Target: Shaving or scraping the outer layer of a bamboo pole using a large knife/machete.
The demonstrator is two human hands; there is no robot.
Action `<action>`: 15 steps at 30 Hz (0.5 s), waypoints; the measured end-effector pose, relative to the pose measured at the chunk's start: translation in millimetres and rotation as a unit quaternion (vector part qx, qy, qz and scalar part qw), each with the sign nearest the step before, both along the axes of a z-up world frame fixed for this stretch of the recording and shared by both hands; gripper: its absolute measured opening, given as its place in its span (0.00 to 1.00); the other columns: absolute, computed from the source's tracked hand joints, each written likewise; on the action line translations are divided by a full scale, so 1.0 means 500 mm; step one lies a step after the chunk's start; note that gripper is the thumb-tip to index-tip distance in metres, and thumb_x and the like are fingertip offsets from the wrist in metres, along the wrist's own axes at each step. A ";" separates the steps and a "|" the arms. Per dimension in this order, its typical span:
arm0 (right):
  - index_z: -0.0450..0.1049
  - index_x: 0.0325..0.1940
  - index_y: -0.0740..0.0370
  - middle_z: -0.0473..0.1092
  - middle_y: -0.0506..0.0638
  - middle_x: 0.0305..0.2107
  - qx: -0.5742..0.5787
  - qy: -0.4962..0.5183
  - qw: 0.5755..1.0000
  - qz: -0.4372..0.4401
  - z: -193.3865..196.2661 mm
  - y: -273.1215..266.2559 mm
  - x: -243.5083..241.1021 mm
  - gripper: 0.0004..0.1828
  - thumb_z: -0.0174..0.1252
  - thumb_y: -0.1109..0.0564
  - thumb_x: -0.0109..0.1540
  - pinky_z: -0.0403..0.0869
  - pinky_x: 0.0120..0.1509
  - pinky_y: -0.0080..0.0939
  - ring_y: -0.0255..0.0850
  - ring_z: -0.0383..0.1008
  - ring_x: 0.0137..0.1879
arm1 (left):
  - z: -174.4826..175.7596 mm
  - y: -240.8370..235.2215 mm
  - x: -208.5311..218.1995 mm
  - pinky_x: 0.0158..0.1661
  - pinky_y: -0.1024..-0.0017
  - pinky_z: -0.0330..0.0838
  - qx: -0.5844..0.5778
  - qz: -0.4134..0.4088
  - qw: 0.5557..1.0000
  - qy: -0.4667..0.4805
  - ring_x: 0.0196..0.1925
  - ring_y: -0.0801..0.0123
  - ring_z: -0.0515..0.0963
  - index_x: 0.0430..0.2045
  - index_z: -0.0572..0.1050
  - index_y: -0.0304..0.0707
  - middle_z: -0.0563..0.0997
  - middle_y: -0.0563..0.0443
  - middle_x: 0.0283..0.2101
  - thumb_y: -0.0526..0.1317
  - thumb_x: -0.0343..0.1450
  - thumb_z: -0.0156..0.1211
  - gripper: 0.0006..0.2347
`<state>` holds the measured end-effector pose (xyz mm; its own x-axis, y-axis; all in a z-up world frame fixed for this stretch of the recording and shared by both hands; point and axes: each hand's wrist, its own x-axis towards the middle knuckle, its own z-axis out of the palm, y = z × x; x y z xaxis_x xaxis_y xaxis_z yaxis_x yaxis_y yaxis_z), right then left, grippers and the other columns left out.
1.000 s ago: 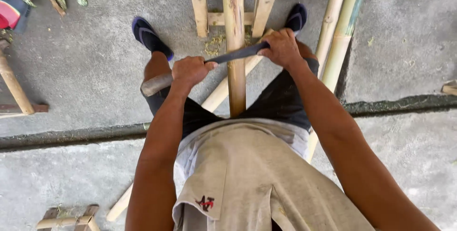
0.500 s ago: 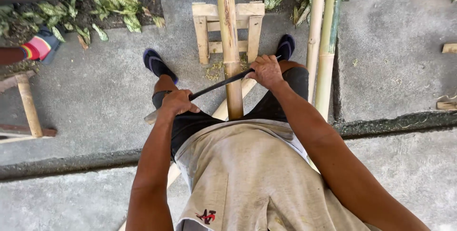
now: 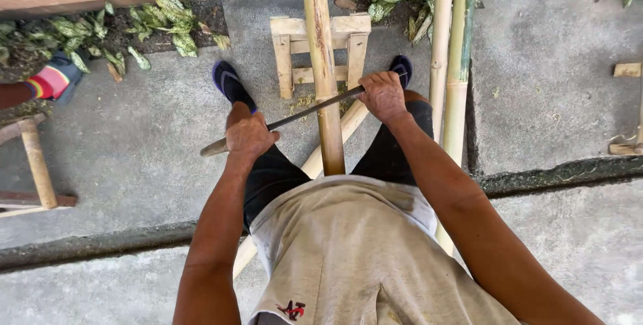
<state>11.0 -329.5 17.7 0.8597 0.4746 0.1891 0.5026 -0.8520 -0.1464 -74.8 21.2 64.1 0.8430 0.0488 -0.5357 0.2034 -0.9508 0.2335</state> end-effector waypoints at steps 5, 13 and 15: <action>0.78 0.54 0.54 0.75 0.46 0.48 -0.057 0.080 0.995 -0.001 -0.019 0.015 0.069 0.23 0.65 0.43 0.59 0.61 0.68 0.51 0.44 0.69 0.60 | -0.052 0.015 0.046 0.47 0.52 0.74 0.009 0.015 0.997 -0.070 0.43 0.51 0.84 0.33 0.81 0.36 0.85 0.41 0.36 0.56 0.59 0.73 0.22; 0.79 0.52 0.58 0.75 0.54 0.46 -0.062 0.115 0.991 0.028 -0.001 0.002 0.186 0.36 0.57 0.26 0.60 0.63 0.64 0.52 0.49 0.68 0.56 | -0.090 0.014 0.180 0.45 0.58 0.69 0.005 0.011 0.992 -0.127 0.32 0.57 0.82 0.24 0.80 0.39 0.82 0.47 0.26 0.54 0.58 0.77 0.18; 0.80 0.51 0.58 0.75 0.54 0.44 -0.017 0.105 0.994 0.033 -0.025 -0.001 0.209 0.33 0.53 0.26 0.66 0.65 0.63 0.52 0.49 0.69 0.55 | -0.106 0.014 0.206 0.41 0.58 0.68 -0.001 0.022 0.989 -0.145 0.33 0.57 0.81 0.22 0.79 0.40 0.82 0.47 0.25 0.53 0.56 0.79 0.18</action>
<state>115.6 -330.2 5.2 0.8455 0.5340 -0.0079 0.5187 -0.8246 -0.2258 28.3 28.0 11.1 0.9583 0.0890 -0.2716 0.1696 -0.9421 0.2894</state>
